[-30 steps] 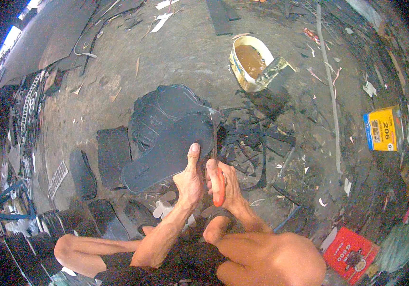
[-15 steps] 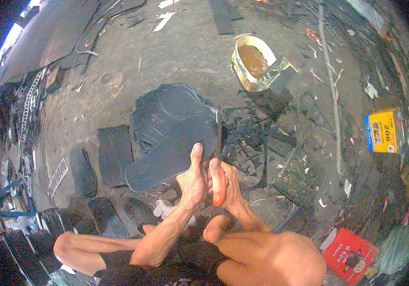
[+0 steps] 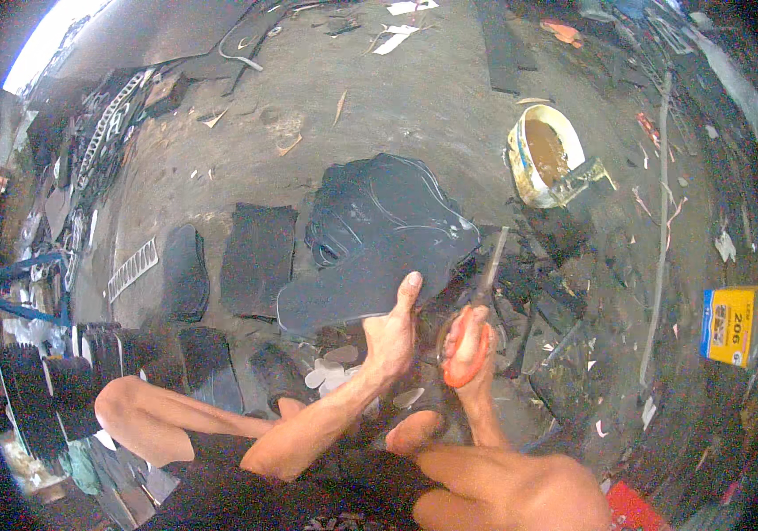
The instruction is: The person sits on the floor and uses red-handled scissors to cut black rubber sheets into shoe insole shapes. They repeatedly trim the edges of each piece and stack the finished insoles into a pile.
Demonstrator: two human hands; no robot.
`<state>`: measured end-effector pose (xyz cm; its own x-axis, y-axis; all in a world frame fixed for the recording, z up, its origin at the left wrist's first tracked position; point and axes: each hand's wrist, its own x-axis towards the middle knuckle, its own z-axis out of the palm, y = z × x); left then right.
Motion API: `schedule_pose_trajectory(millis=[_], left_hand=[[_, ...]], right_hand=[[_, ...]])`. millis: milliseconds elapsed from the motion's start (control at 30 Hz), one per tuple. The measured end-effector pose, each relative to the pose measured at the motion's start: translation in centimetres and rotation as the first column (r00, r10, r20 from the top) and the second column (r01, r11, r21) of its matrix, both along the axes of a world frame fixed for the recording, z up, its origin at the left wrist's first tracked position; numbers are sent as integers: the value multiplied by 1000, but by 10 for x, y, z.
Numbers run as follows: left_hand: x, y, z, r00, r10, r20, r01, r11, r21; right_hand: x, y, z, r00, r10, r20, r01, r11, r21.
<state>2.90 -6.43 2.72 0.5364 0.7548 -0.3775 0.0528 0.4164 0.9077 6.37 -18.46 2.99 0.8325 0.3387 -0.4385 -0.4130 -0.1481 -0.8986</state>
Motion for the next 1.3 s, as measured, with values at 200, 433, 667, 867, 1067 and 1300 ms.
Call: schedule_pose_trajectory(millis=[200, 433, 667, 867, 1067, 1300], left_hand=[[-7, 106, 0, 984, -54, 168, 50, 998, 29], [-4, 172, 8, 937, -33, 348, 3, 996, 85], [-18, 302, -55, 987, 144, 65, -144, 990, 4], [-127, 286, -143, 289, 400, -870, 367, 793, 487], [-162, 327, -96, 385, 229, -894, 432, 811, 394], [-94, 297, 61, 902, -299, -310, 396, 858, 326]], right_hand=[[17, -19, -25, 1000, -24, -7, 25, 999, 44], [7, -26, -32, 998, 61, -18, -62, 997, -40], [2, -18, -31, 991, 120, -53, -122, 992, -36], [3, -32, -35, 991, 127, -41, -130, 990, -58], [8, -32, -42, 964, 262, -49, -264, 964, -20], [15, -20, -11, 910, 339, 240, -364, 929, 71]])
